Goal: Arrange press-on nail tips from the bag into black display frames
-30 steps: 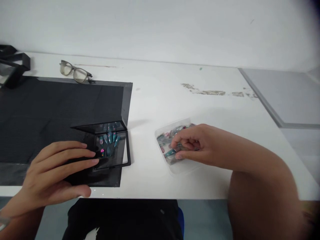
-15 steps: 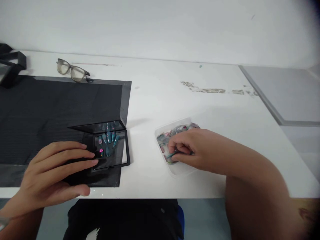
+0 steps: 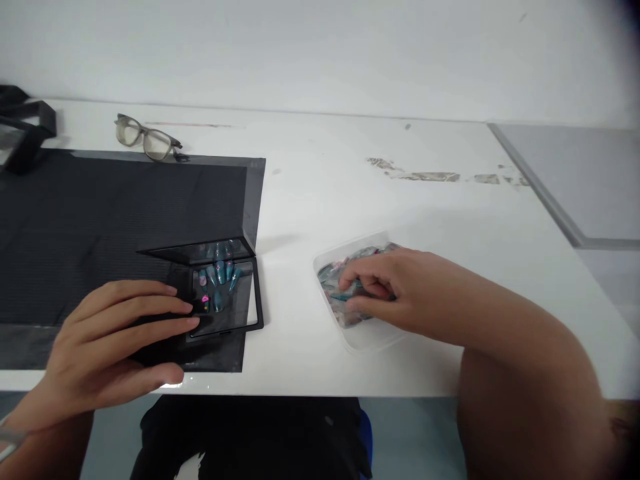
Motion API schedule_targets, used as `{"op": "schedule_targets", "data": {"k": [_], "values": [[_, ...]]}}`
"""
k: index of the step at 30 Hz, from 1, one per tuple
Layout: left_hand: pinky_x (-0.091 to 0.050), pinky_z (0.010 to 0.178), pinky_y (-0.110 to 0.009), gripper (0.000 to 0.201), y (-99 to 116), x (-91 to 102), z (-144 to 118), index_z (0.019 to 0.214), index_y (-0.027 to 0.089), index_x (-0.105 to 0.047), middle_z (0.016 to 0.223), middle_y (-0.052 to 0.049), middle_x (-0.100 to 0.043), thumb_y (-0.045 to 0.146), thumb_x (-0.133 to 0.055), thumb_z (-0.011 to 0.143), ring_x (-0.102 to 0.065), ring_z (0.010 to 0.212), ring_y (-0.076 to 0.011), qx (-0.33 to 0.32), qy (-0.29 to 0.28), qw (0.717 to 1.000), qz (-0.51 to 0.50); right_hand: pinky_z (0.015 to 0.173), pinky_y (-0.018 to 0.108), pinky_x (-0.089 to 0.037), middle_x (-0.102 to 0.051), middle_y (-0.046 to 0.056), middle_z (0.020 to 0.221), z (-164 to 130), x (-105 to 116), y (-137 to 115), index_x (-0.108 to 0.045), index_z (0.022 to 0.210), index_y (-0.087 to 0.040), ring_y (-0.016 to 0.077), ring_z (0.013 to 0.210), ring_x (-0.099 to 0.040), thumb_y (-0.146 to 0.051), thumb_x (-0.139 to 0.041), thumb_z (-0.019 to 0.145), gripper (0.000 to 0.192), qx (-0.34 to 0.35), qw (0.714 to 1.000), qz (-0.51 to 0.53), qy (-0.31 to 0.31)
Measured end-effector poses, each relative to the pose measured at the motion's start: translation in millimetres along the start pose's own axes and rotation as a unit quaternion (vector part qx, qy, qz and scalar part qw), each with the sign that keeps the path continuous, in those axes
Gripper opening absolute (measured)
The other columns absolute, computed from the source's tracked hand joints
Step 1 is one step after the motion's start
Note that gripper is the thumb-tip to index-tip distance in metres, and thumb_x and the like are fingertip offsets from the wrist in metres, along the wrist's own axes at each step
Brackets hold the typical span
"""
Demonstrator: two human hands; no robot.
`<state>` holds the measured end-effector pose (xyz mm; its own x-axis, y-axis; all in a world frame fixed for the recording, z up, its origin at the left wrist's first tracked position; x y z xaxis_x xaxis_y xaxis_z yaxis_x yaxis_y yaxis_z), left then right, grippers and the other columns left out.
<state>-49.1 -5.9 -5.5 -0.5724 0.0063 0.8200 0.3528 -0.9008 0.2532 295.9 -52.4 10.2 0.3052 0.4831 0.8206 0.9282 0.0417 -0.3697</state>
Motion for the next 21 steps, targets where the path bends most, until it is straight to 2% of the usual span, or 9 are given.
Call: {"op": "schedule_targets", "data": {"k": [3,9,14,21], "values": [[-0.054,0.083,-0.040,0.030,4,-0.3,1,0.106,0.024,-0.077,0.100,-0.004,-0.077,0.045,-0.073,0.085,-0.069,0.098,-0.0253,-0.056,-0.020,0.998,0.000,0.051,0.026,-0.031,-0.054,-0.006,0.058,0,0,-2,-0.069,0.091,-0.031,0.0113,0.051,-0.047,-0.034,-0.056,0.088,0.014,0.009,1.000,-0.009,0.015],[-0.054,0.081,-0.040,0.026,6,1.8,5,0.103,0.021,-0.076,0.100,-0.006,-0.076,0.038,-0.075,0.084,-0.068,0.098,-0.0254,-0.062,-0.020,0.998,-0.002,0.052,0.026,-0.029,-0.051,-0.006,0.056,2,0,-9,-0.062,0.076,-0.026,0.0107,0.051,-0.044,-0.029,-0.056,0.085,0.011,0.031,0.999,-0.016,0.013],[-0.054,0.082,-0.041,0.024,7,0.2,4,0.103,0.022,-0.076,0.100,-0.005,-0.076,0.036,-0.075,0.085,-0.068,0.099,-0.0252,-0.054,-0.024,0.998,0.003,0.047,0.026,-0.029,-0.051,-0.006,0.055,-2,2,-6,-0.061,0.080,-0.027,0.0109,0.050,-0.043,-0.033,-0.053,0.089,0.014,0.037,0.999,0.003,0.002],[-0.054,0.082,-0.039,0.021,9,1.6,8,0.102,0.022,-0.074,0.098,-0.005,-0.076,0.037,-0.071,0.088,-0.068,0.098,-0.0237,-0.057,-0.030,0.998,0.011,0.047,0.027,-0.030,-0.056,-0.006,0.060,-8,6,1,-0.065,0.089,-0.028,0.0105,0.049,-0.041,-0.032,-0.049,0.093,0.017,0.037,0.995,0.095,-0.018]]}}
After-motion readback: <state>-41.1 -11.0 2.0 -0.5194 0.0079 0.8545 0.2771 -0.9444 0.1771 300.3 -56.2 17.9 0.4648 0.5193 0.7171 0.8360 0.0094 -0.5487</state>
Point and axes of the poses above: each hand's wrist, its own z-axis towards the middle knuckle, its own x-axis out of the back of the hand, y = z × x, the point moved 4 cm from there along z, towards the middle knuckle
